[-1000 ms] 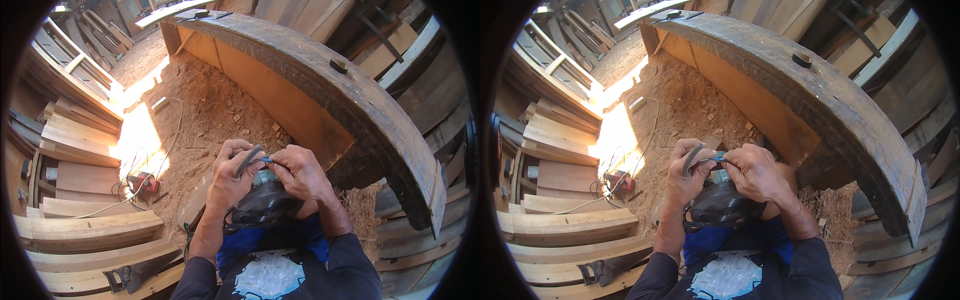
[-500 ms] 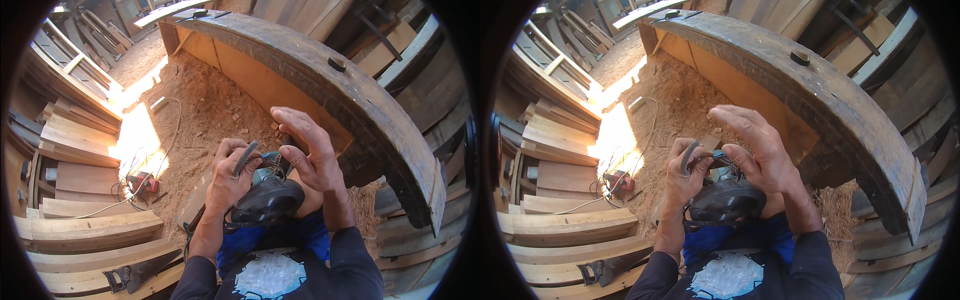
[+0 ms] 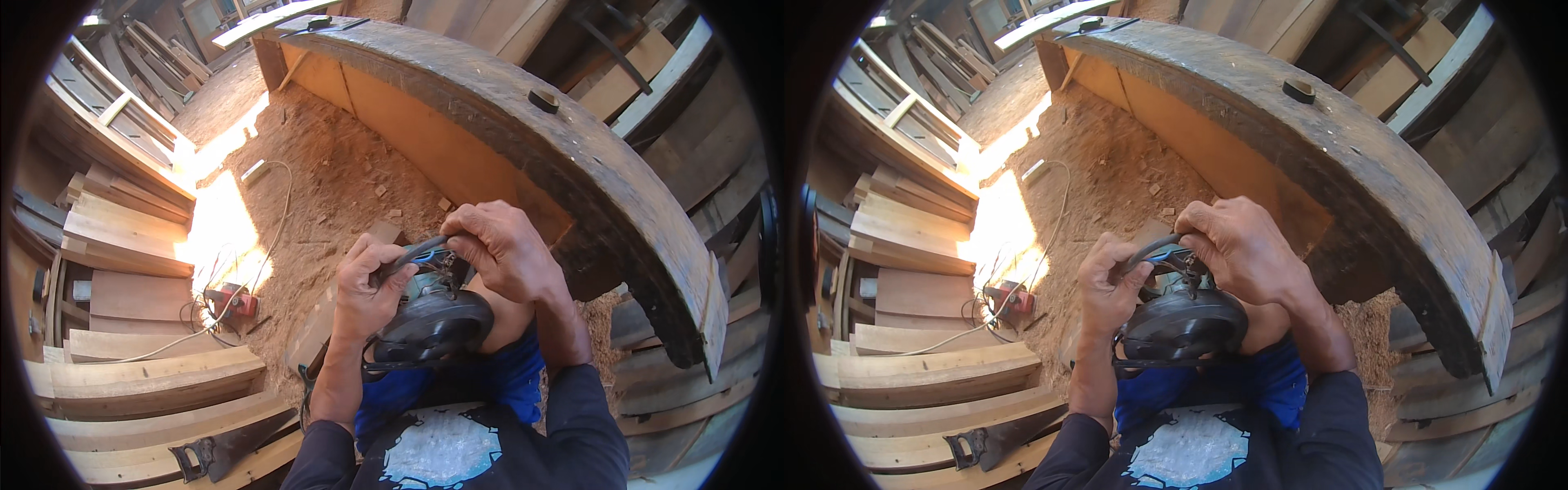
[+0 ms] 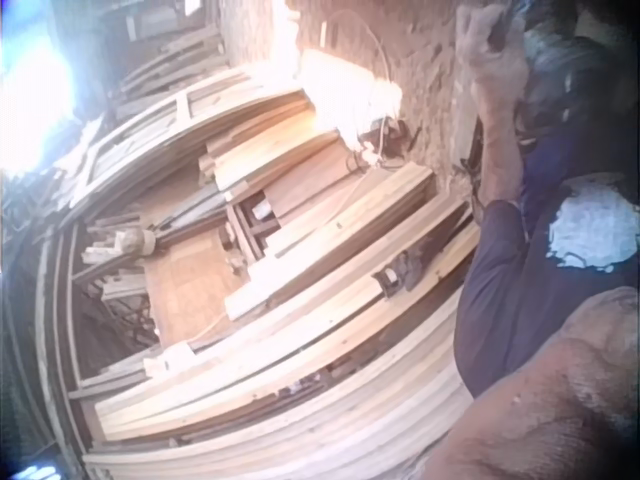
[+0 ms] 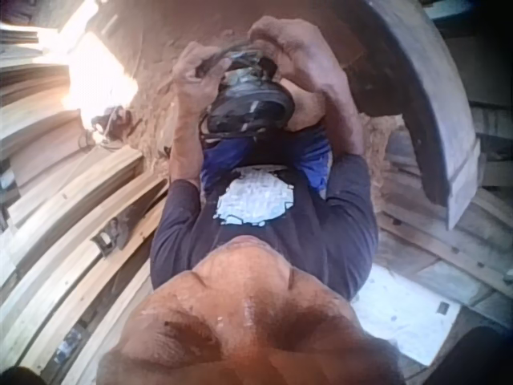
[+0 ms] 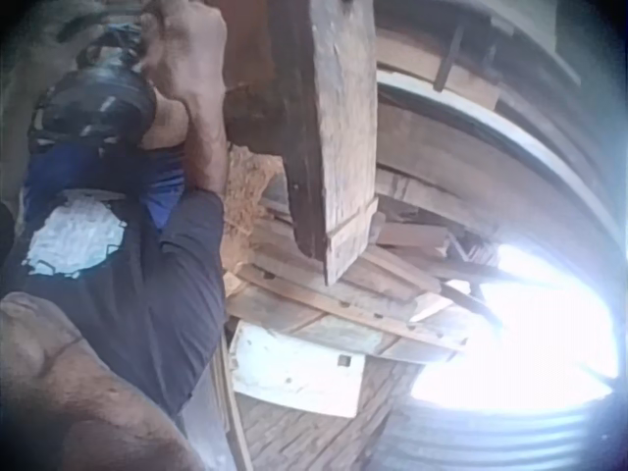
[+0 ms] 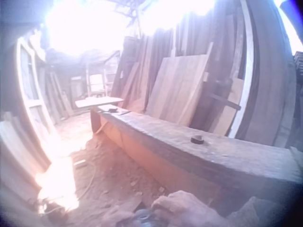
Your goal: The person repairs a circular saw by stripping and connecting electrical wires using their hands and a hammer.
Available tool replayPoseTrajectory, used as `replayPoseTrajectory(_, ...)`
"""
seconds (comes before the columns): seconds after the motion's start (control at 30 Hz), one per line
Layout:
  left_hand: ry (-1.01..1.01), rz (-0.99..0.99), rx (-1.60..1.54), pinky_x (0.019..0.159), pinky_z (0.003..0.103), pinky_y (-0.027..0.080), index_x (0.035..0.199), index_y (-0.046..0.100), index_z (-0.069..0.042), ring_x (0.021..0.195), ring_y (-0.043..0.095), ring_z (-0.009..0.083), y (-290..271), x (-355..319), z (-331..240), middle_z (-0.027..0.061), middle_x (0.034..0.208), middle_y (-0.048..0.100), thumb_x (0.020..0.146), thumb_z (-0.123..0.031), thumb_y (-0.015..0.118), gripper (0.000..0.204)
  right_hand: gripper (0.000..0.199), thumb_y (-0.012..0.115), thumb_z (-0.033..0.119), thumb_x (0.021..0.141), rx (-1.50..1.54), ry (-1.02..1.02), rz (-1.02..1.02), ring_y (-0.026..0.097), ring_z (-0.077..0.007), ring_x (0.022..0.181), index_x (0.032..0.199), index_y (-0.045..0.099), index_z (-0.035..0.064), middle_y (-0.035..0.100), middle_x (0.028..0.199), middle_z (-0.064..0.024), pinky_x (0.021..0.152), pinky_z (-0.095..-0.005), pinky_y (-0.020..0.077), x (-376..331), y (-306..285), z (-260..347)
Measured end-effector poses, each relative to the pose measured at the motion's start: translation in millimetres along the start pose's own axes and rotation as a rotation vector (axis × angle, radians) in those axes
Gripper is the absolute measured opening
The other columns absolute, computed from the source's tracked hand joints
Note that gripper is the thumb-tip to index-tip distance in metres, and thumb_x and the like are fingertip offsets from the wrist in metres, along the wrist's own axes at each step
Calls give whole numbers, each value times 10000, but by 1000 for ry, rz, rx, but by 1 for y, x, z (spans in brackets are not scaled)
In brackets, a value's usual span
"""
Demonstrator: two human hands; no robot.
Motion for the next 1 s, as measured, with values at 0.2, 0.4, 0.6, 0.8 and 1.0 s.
replayPoseTrajectory(0.2,55,-16,-41,608,222,424,998,742,-7,711,534,75,-4,-1,-3,14,862,573,859,-18,825,163,127,761,97,868,275,-138,67,682,-315,821,970,737,25,697,826,-127,750,-406,532,-1,0,-5)
replayPoseTrajectory(0.4,105,-14,-49,601,219,397,992,740,-4,713,517,66,-4,-1,-13,11,861,562,867,-4,809,143,160,787,127,901,528,178,340,650,-140,802,1002,753,8,702,841,-51,715,-314,519,0,24,-30)
replayPoseTrajectory(0.6,45,-16,-114,612,215,360,980,740,-5,714,486,67,-7,0,-9,-1,854,536,877,-8,797,117,182,799,153,909,613,224,347,632,-93,782,1013,758,10,708,820,-23,699,-300,511,3,30,-36)
replayPoseTrajectory(0.8,53,-3,-120,620,226,373,978,743,-5,735,501,73,-7,-2,-9,3,870,557,874,-11,799,118,173,790,146,914,589,211,365,641,-112,781,1013,754,8,709,820,-36,708,-310,515,6,31,-32)
replayPoseTrajectory(1.0,11,0,-163,641,217,410,982,742,-5,760,539,76,-9,-4,-6,18,900,592,874,-7,800,123,166,781,143,909,459,172,389,665,-165,788,1007,741,16,717,846,-71,734,-341,524,7,32,-26)
Point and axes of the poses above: each hand's wrist, its own x-axis towards the middle knuckle, its own y-axis out of the palm, z = x × y, the point moved 8 cm from there along x, towards the middle knuckle
